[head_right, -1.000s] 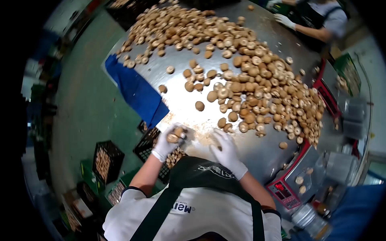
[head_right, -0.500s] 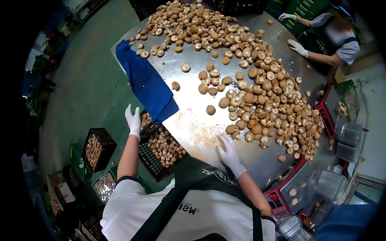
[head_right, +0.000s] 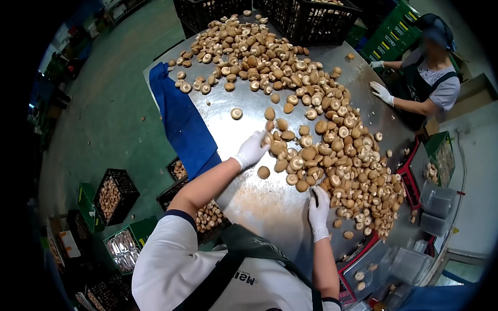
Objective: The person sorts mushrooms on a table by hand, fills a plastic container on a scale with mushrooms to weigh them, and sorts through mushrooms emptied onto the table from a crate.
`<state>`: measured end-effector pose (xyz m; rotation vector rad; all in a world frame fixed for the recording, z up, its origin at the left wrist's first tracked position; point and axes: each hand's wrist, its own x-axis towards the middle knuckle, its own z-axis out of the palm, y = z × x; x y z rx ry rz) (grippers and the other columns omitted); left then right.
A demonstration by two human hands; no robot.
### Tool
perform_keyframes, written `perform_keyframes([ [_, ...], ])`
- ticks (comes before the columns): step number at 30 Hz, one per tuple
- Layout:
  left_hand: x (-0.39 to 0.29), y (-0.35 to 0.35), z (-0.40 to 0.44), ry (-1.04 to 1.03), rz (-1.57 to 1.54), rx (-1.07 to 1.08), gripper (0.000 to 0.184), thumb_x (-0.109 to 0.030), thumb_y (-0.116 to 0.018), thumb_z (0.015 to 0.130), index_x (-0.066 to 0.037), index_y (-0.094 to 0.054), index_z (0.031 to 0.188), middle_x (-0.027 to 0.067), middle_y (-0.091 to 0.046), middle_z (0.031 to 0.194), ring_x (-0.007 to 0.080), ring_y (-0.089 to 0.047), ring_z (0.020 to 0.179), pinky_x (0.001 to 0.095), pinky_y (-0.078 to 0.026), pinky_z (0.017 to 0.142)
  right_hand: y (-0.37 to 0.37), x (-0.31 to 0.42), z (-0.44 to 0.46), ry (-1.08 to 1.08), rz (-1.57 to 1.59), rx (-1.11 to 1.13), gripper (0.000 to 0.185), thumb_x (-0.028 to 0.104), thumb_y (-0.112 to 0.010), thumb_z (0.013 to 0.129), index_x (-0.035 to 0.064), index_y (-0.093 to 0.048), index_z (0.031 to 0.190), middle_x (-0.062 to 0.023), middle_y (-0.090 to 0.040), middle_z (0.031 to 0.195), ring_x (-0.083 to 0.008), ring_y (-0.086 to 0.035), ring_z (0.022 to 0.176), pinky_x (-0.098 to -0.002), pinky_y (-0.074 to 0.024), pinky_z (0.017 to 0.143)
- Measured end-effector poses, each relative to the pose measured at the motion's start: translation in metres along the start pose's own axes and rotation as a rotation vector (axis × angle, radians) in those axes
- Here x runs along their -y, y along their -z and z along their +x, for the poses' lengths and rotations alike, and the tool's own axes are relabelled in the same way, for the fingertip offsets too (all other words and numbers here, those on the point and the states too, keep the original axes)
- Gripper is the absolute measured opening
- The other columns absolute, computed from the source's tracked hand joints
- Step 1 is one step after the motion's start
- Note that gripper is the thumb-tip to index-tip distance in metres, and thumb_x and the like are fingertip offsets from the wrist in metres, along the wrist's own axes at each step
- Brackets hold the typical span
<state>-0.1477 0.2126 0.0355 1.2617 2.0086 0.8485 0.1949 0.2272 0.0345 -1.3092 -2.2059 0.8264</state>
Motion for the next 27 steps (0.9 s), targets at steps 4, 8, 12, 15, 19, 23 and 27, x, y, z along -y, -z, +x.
perform_keyframes([
  [4,-0.010,0.003,0.005,-0.259,0.157,0.145,0.066,-0.042,-0.063,0.088,-0.010,-0.046,0.143,0.0187,-0.058,0.124,0.0365,-0.060,0.109,0.0401,-0.048,0.095,-0.013,0.006,-0.016,0.011,-0.142,0.017,0.047,0.002,-0.059,0.084,0.0026,-0.056,0.131,-0.0190,-0.052,0.137,-0.0360,-0.046,0.130,-0.0426,-0.0332,0.112],
  [8,-0.011,0.071,0.062,-0.026,-0.022,0.001,0.049,-0.038,-0.063,0.089,-0.006,-0.061,0.126,0.0181,-0.062,0.120,0.0295,-0.061,0.108,0.0363,-0.048,0.095,-0.035,-0.005,-0.035,0.076,-0.314,0.008,0.052,0.007,-0.061,0.083,0.0030,-0.053,0.134,-0.0182,-0.049,0.143,-0.0384,-0.041,0.134,-0.0489,-0.0293,0.114],
  [12,0.036,0.155,0.166,-0.120,0.058,-0.566,0.048,-0.036,-0.060,0.092,0.001,-0.062,0.121,0.0227,-0.063,0.119,0.0317,-0.063,0.108,0.0386,-0.048,0.095,-0.033,0.000,-0.030,0.007,-0.305,0.043,0.054,0.009,-0.062,0.082,0.0025,-0.052,0.135,-0.0178,-0.049,0.142,-0.0396,-0.041,0.133,-0.0497,-0.0292,0.114],
  [15,0.085,0.206,0.242,-0.040,0.113,-0.795,0.058,-0.041,-0.062,0.090,0.001,-0.058,0.130,0.0228,-0.063,0.124,0.0346,-0.060,0.116,0.0401,-0.045,0.102,-0.036,-0.009,-0.033,0.012,-0.346,0.059,0.054,0.010,-0.062,0.081,0.0024,-0.051,0.134,-0.0190,-0.049,0.140,-0.0416,-0.043,0.130,-0.0509,-0.0310,0.111],
  [19,0.141,0.234,0.335,0.347,0.277,-0.654,0.087,-0.069,-0.055,0.085,-0.002,-0.050,0.140,0.0224,-0.060,0.132,0.0377,-0.055,0.124,0.0434,-0.041,0.107,-0.037,-0.017,-0.037,0.000,-0.411,0.110,0.052,0.015,-0.061,0.082,0.0032,-0.052,0.131,-0.0195,-0.049,0.138,-0.0435,-0.044,0.126,-0.0530,-0.0339,0.107],
  [23,0.131,0.222,0.368,0.509,0.396,-0.730,0.101,-0.081,-0.054,0.077,-0.006,-0.048,0.144,0.0281,-0.046,0.144,0.0370,-0.043,0.135,0.0430,-0.040,0.109,-0.040,-0.038,-0.045,0.048,-0.463,0.108,0.047,0.021,-0.060,0.082,0.0042,-0.054,0.126,-0.0194,-0.051,0.131,-0.0439,-0.046,0.123,-0.0550,-0.0375,0.103],
  [27,0.154,0.227,0.394,0.478,0.177,-0.606,0.112,-0.084,-0.050,0.074,0.001,-0.041,0.147,0.0251,-0.046,0.146,0.0337,-0.048,0.134,0.0414,-0.038,0.111,-0.035,-0.032,-0.041,0.021,-0.451,0.164,0.043,0.025,-0.060,0.084,0.0043,-0.056,0.122,-0.0200,-0.052,0.128,-0.0451,-0.049,0.118,-0.0564,-0.0402,0.099],
])
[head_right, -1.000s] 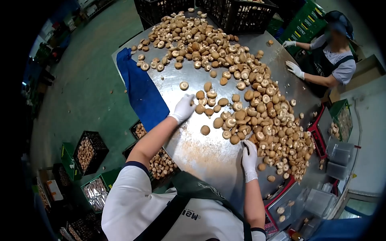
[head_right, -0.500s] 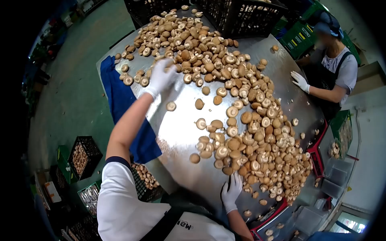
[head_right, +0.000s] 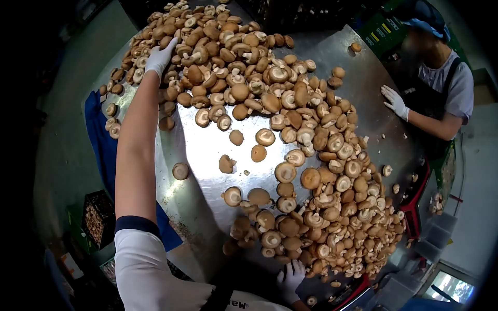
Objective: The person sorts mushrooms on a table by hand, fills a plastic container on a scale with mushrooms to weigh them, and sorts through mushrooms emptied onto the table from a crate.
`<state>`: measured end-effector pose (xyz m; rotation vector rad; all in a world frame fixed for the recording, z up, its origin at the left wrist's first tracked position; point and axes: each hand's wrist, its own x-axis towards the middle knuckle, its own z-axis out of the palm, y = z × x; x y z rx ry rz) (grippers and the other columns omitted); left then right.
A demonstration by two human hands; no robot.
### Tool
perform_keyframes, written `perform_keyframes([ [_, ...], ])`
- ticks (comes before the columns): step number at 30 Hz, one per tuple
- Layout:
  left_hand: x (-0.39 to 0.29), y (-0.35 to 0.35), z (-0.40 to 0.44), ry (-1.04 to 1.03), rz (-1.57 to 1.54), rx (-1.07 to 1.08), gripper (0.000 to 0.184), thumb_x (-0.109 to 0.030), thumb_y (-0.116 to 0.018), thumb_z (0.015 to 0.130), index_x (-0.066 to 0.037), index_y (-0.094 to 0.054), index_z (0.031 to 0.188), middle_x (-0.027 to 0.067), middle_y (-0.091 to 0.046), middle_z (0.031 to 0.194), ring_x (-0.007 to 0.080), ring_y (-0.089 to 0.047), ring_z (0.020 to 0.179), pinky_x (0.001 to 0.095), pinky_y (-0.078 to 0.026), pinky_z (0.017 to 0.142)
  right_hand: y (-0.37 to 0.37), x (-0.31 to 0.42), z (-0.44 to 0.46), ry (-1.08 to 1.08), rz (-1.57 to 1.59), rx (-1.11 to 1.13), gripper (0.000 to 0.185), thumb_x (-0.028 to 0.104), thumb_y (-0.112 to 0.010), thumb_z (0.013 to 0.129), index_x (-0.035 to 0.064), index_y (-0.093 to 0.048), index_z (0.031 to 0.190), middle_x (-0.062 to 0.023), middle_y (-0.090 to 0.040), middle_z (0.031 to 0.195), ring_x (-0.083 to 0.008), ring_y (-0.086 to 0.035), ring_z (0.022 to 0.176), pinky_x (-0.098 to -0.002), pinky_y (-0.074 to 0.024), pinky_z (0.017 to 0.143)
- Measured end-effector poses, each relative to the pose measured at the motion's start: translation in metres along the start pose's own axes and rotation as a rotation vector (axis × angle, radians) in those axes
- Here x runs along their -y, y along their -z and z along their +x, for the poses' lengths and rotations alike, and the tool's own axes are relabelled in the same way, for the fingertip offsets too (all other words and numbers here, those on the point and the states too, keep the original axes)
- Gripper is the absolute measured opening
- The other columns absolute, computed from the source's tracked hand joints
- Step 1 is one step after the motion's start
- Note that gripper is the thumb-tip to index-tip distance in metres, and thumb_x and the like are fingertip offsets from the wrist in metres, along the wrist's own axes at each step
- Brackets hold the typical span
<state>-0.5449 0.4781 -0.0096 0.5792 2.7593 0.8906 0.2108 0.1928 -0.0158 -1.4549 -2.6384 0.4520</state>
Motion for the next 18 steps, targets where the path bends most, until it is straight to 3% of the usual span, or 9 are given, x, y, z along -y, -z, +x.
perform_keyframes([
  [1,-0.005,-0.001,0.003,0.022,-0.008,-0.001,0.114,-0.084,-0.050,0.073,0.005,-0.043,0.144,0.0249,-0.049,0.144,0.0348,-0.050,0.132,0.0418,-0.038,0.110,0.000,-0.001,0.000,0.009,0.010,-0.005,0.043,0.025,-0.059,0.085,0.0044,-0.056,0.122,-0.0200,-0.052,0.127,-0.0453,-0.049,0.118,-0.0564,-0.0405,0.099],
  [4,-0.019,-0.004,-0.004,-0.096,-0.142,0.085,0.110,-0.083,-0.054,0.073,0.005,-0.051,0.139,0.0248,-0.050,0.142,0.0344,-0.053,0.128,0.0420,-0.039,0.109,0.000,-0.001,-0.005,0.008,0.019,-0.013,0.041,0.027,-0.059,0.086,0.0046,-0.056,0.121,-0.0200,-0.052,0.127,-0.0451,-0.049,0.117,-0.0560,-0.0415,0.097],
  [10,-0.032,-0.023,-0.004,-0.101,-0.538,0.438,0.100,-0.072,-0.071,0.071,0.000,-0.054,0.138,0.0189,-0.056,0.136,0.0278,-0.054,0.124,0.0377,-0.042,0.106,-0.001,0.001,-0.003,0.002,0.035,-0.045,0.040,0.028,-0.059,0.088,0.0049,-0.057,0.120,-0.0191,-0.053,0.124,-0.0430,-0.051,0.114,-0.0548,-0.0431,0.096],
  [12,-0.033,-0.022,-0.006,-0.037,-0.730,0.671,0.092,-0.069,-0.070,0.075,-0.005,-0.055,0.138,0.0154,-0.058,0.135,0.0243,-0.056,0.122,0.0357,-0.043,0.106,-0.001,0.000,-0.003,0.010,0.049,-0.059,0.040,0.028,-0.060,0.087,0.0052,-0.057,0.121,-0.0187,-0.053,0.123,-0.0426,-0.052,0.113,-0.0547,-0.0432,0.096],
  [16,-0.050,-0.023,-0.025,0.013,-0.706,0.615,0.088,-0.069,-0.065,0.079,-0.008,-0.052,0.141,0.0147,-0.058,0.136,0.0219,-0.056,0.123,0.0356,-0.042,0.107,-0.001,0.001,-0.001,0.002,0.079,-0.061,0.041,0.027,-0.062,0.086,0.0057,-0.058,0.121,-0.0183,-0.054,0.122,-0.0425,-0.052,0.111,-0.0547,-0.0437,0.095],
  [18,-0.049,-0.032,-0.020,0.019,-0.789,0.779,0.086,-0.067,-0.065,0.081,-0.009,-0.051,0.142,0.0148,-0.054,0.139,0.0226,-0.052,0.127,0.0371,-0.039,0.110,0.000,0.000,-0.002,-0.007,0.077,-0.053,0.041,0.027,-0.063,0.085,0.0057,-0.059,0.120,-0.0185,-0.054,0.123,-0.0424,-0.052,0.111,-0.0547,-0.0438,0.095],
])
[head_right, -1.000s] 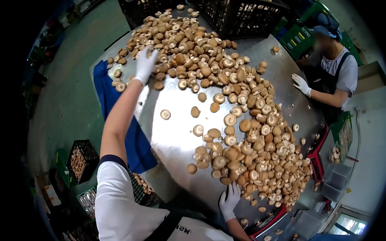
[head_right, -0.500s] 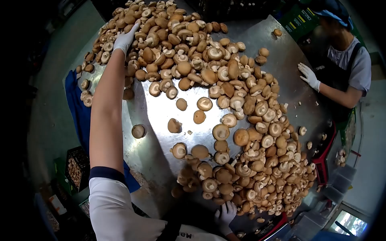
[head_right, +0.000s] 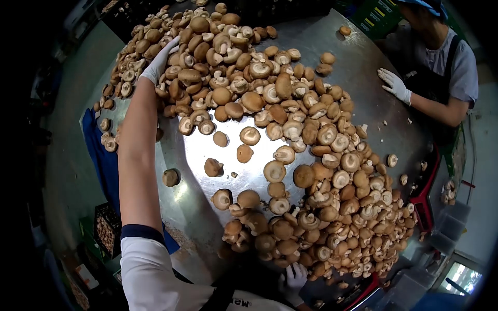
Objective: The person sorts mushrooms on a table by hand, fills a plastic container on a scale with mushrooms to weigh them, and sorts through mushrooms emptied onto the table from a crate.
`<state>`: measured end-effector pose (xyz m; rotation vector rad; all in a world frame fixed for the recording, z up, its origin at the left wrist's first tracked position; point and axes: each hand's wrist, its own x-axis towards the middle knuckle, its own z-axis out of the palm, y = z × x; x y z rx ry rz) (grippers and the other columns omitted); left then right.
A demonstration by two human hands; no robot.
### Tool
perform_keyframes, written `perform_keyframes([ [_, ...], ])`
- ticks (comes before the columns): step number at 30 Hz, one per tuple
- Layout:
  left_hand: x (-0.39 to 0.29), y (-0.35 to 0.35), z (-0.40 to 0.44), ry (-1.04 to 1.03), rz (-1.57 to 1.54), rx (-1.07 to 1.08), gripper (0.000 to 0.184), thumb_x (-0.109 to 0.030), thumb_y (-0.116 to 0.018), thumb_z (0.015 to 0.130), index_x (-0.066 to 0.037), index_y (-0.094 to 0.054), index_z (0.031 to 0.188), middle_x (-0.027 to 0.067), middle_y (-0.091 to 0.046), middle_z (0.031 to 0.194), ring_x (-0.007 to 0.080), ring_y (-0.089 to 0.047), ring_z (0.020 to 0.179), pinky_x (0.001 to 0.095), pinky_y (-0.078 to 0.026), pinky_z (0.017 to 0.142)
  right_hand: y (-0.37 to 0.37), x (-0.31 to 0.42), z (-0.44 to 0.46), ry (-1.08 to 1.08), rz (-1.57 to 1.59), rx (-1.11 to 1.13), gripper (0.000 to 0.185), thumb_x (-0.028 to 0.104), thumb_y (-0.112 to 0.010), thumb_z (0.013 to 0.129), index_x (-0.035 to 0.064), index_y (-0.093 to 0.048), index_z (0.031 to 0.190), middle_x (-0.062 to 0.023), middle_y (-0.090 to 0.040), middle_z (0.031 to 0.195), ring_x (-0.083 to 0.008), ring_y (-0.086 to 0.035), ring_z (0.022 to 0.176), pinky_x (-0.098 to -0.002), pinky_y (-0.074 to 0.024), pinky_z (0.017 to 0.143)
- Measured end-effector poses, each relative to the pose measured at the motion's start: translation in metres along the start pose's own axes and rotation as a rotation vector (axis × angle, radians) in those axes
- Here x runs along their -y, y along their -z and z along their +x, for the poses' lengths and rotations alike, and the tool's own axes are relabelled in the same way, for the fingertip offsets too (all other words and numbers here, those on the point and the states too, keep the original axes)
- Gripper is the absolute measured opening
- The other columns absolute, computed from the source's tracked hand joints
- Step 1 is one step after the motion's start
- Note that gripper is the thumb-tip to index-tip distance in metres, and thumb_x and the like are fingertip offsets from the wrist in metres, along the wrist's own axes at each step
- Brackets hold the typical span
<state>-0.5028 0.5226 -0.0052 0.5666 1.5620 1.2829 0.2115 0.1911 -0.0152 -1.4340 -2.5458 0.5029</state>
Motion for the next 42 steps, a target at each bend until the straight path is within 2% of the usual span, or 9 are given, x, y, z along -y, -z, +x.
perform_keyframes([
  [3,-0.005,-0.038,-0.014,-0.102,0.040,-0.107,0.083,-0.066,-0.064,0.083,-0.010,-0.050,0.143,0.0142,-0.053,0.141,0.0238,-0.051,0.128,0.0383,-0.038,0.110,0.002,0.001,-0.001,-0.004,0.011,-0.004,0.040,0.026,-0.063,0.084,0.0053,-0.059,0.119,-0.0189,-0.054,0.123,-0.0423,-0.052,0.112,-0.0549,-0.0437,0.095],
  [6,0.003,-0.067,-0.014,-0.176,-0.041,0.039,0.084,-0.064,-0.064,0.083,-0.012,-0.044,0.147,0.0155,-0.051,0.142,0.0250,-0.053,0.126,0.0386,-0.040,0.110,0.000,0.004,0.002,-0.005,0.045,-0.036,0.040,0.025,-0.063,0.084,0.0049,-0.059,0.119,-0.0192,-0.055,0.124,-0.0424,-0.052,0.112,-0.0552,-0.0432,0.096],
  [11,0.001,-0.126,-0.035,0.024,-0.035,0.262,0.079,-0.060,-0.061,0.089,-0.005,-0.046,0.144,0.0131,-0.054,0.138,0.0192,-0.052,0.127,0.0330,-0.041,0.110,0.006,0.007,0.004,-0.027,0.055,0.002,0.039,0.023,-0.063,0.083,0.0052,-0.060,0.118,-0.0195,-0.055,0.126,-0.0425,-0.052,0.113,-0.0555,-0.0420,0.098],
  [16,0.038,-0.147,-0.016,-0.198,0.123,0.332,0.073,-0.055,-0.045,0.099,-0.011,-0.030,0.155,0.0061,-0.034,0.157,0.0184,-0.031,0.144,0.0323,-0.024,0.118,0.002,0.006,0.003,-0.038,0.085,-0.024,0.040,0.019,-0.065,0.080,0.0087,-0.062,0.118,-0.0176,-0.055,0.131,-0.0418,-0.049,0.119,-0.0539,-0.0401,0.101],
  [24,0.047,-0.240,-0.083,0.032,0.071,0.484,0.086,-0.063,-0.060,0.088,-0.006,-0.041,0.149,0.0129,-0.040,0.153,0.0220,-0.035,0.141,0.0320,-0.023,0.118,0.004,0.011,0.004,-0.044,0.065,-0.029,0.044,0.012,-0.067,0.075,0.0099,-0.062,0.119,-0.0150,-0.055,0.133,-0.0404,-0.048,0.124,-0.0524,-0.0392,0.103],
  [29,0.054,-0.310,-0.131,-0.030,-0.136,0.805,0.057,-0.042,-0.050,0.100,-0.007,-0.047,0.145,0.0092,-0.046,0.149,0.0190,-0.038,0.139,0.0313,-0.027,0.117,0.015,0.014,0.009,-0.060,0.131,-0.024,0.043,0.013,-0.067,0.078,0.0110,-0.062,0.120,-0.0121,-0.054,0.136,-0.0370,-0.048,0.126,-0.0498,-0.0373,0.107],
  [30,0.048,-0.320,-0.144,-0.203,0.116,0.802,0.051,-0.031,-0.045,0.102,-0.004,-0.045,0.145,0.0078,-0.041,0.152,0.0208,-0.035,0.142,0.0342,-0.025,0.118,0.017,0.016,0.011,-0.066,0.139,-0.021,0.043,0.012,-0.067,0.078,0.0109,-0.062,0.120,-0.0117,-0.054,0.136,-0.0364,-0.048,0.126,-0.0493,-0.0373,0.107],
  [32,0.052,-0.343,-0.158,-0.366,0.247,0.847,0.053,-0.038,-0.047,0.100,-0.007,-0.049,0.143,0.0073,-0.043,0.151,0.0213,-0.036,0.142,0.0349,-0.023,0.119,0.022,0.016,0.015,-0.061,0.162,-0.027,0.041,0.014,-0.066,0.080,0.0108,-0.063,0.121,-0.0113,-0.055,0.135,-0.0350,-0.048,0.127,-0.0470,-0.0391,0.106],
  [42,0.094,-0.379,-0.205,-0.404,0.421,0.570,0.063,-0.040,-0.062,0.094,-0.008,-0.046,0.145,0.0159,-0.046,0.149,0.0283,-0.041,0.139,0.0359,-0.029,0.115,0.031,0.016,0.018,-0.027,0.297,-0.197,0.033,0.009,-0.061,0.082,0.0038,-0.066,0.115,-0.0131,-0.061,0.125,-0.0340,-0.052,0.120,-0.0440,-0.0431,0.104],
])
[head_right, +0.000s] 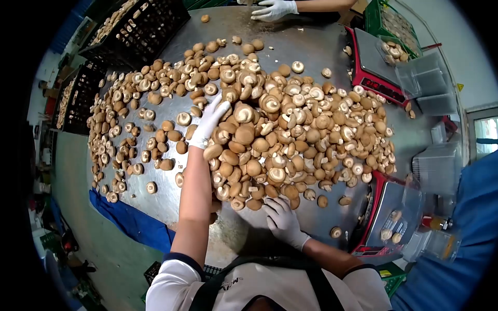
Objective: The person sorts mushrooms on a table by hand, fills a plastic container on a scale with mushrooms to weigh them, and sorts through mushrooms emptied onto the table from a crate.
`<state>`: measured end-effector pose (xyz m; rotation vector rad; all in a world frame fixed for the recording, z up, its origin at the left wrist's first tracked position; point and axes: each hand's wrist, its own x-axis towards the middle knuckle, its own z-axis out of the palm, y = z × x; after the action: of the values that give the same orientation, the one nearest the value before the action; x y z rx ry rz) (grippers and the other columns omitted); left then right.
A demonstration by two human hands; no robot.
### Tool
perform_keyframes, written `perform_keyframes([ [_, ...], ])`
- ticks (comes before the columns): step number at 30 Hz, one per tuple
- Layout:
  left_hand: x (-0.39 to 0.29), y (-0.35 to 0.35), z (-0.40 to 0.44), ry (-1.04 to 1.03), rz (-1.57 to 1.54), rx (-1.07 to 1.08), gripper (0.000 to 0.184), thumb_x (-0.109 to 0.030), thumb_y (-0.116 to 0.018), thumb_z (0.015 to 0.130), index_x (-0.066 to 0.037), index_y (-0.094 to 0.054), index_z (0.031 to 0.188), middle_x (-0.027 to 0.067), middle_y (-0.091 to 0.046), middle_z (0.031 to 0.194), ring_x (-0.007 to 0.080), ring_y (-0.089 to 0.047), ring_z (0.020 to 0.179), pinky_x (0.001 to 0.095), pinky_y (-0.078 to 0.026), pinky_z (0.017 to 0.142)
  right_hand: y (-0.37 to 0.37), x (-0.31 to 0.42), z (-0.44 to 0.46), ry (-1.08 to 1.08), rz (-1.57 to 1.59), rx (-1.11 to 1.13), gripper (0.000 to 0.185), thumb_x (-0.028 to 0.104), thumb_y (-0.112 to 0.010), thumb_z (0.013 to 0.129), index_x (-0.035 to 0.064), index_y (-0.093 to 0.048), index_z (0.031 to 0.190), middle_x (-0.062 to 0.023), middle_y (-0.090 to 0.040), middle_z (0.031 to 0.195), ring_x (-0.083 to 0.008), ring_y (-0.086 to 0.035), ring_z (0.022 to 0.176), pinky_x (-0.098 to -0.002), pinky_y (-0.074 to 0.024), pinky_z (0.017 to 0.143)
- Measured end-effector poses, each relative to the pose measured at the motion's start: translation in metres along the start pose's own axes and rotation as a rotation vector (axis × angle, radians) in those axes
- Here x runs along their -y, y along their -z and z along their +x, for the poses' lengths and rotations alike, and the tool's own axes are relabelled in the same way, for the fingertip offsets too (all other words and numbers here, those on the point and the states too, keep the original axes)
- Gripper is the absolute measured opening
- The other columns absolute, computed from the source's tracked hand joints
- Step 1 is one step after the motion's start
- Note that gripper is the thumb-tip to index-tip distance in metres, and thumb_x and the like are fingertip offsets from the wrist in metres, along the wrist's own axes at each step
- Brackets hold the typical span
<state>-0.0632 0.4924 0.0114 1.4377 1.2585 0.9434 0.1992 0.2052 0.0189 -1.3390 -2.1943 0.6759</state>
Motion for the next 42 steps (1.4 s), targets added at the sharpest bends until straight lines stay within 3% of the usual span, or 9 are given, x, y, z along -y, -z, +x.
perform_keyframes([
  [10,-0.027,-0.061,-0.041,-0.012,-0.063,-0.252,0.059,-0.033,-0.067,0.092,-0.008,-0.050,0.142,0.0149,-0.055,0.138,0.0257,-0.051,0.127,0.0350,-0.038,0.108,0.031,-0.028,0.000,-0.187,0.142,-0.128,0.028,0.001,-0.061,0.083,0.0043,-0.068,0.110,-0.0142,-0.065,0.109,-0.0337,-0.060,0.104,-0.0406,-0.0475,0.091],
  [14,-0.034,-0.089,-0.051,-0.183,0.278,-0.388,0.061,-0.034,-0.071,0.087,-0.008,-0.052,0.139,0.0196,-0.053,0.136,0.0353,-0.044,0.130,0.0425,-0.032,0.112,0.053,-0.038,-0.011,-0.239,0.228,-0.108,0.029,0.004,-0.059,0.085,0.0036,-0.066,0.113,-0.0144,-0.064,0.114,-0.0334,-0.059,0.108,-0.0415,-0.0460,0.093],
  [19,-0.045,-0.063,-0.072,-0.057,0.221,-0.294,0.068,-0.036,-0.069,0.089,-0.012,-0.043,0.147,0.0211,-0.036,0.152,0.0360,-0.032,0.142,0.0430,-0.029,0.115,0.117,-0.037,-0.056,-0.364,0.199,-0.171,0.036,0.004,-0.058,0.085,0.0075,-0.064,0.121,-0.0161,-0.064,0.119,-0.0354,-0.060,0.109,-0.0406,-0.0461,0.097],
  [24,-0.062,-0.034,-0.162,-0.123,0.447,-0.449,0.056,-0.027,-0.062,0.095,-0.008,-0.045,0.145,0.0218,-0.034,0.154,0.0354,-0.033,0.143,0.0428,-0.026,0.117,0.131,-0.038,-0.149,-0.571,-0.138,-0.151,0.064,0.009,-0.068,0.078,0.0061,-0.050,0.139,-0.0199,-0.050,0.134,-0.0395,-0.045,0.125,-0.0449,-0.0374,0.107],
  [30,-0.029,-0.051,-0.337,0.100,0.415,-0.869,0.051,-0.013,-0.056,0.096,0.003,-0.041,0.143,0.0233,-0.034,0.151,0.0376,-0.034,0.140,0.0437,-0.026,0.116,0.064,-0.038,-0.179,-0.517,0.161,-0.139,0.069,0.001,-0.065,0.077,0.0039,-0.044,0.143,-0.0220,-0.044,0.138,-0.0392,-0.043,0.127,-0.0457,-0.0343,0.110],
  [32,-0.015,-0.080,-0.406,0.165,0.543,-0.799,0.060,-0.015,-0.062,0.092,0.003,-0.039,0.145,0.0238,-0.033,0.150,0.0398,-0.033,0.140,0.0462,-0.026,0.116,0.056,-0.018,-0.143,-0.434,0.194,-0.112,0.067,0.001,-0.063,0.078,0.0039,-0.044,0.143,-0.0217,-0.045,0.137,-0.0379,-0.043,0.128,-0.0447,-0.0346,0.109],
  [33,0.008,-0.103,-0.442,0.105,0.294,-0.721,0.066,-0.017,-0.067,0.088,0.002,-0.040,0.145,0.0236,-0.034,0.150,0.0405,-0.034,0.139,0.0468,-0.026,0.116,0.050,-0.009,-0.123,-0.398,0.207,-0.103,0.066,0.001,-0.062,0.079,0.0038,-0.044,0.143,-0.0215,-0.045,0.137,-0.0373,-0.043,0.128,-0.0441,-0.0348,0.109],
  [36,-0.034,-0.133,-0.465,0.111,0.600,-0.234,0.075,-0.020,-0.076,0.079,-0.002,-0.042,0.143,0.0234,-0.037,0.148,0.0422,-0.036,0.137,0.0475,-0.029,0.114,0.028,-0.014,-0.065,-0.282,0.078,-0.112,0.061,0.007,-0.065,0.083,0.0057,-0.048,0.141,-0.0170,-0.049,0.134,-0.0361,-0.046,0.125,-0.0419,-0.0373,0.107],
  [42,-0.024,-0.130,-0.414,0.165,0.304,-0.369,0.051,-0.015,-0.072,0.084,-0.004,-0.056,0.131,0.0183,-0.061,0.116,0.0332,-0.059,0.111,0.0394,-0.046,0.098,0.033,0.003,0.038,-0.115,-0.048,-0.295,0.041,0.010,-0.065,0.083,0.0056,-0.060,0.124,-0.0124,-0.056,0.122,-0.0324,-0.052,0.112,-0.0422,-0.0408,0.099],
])
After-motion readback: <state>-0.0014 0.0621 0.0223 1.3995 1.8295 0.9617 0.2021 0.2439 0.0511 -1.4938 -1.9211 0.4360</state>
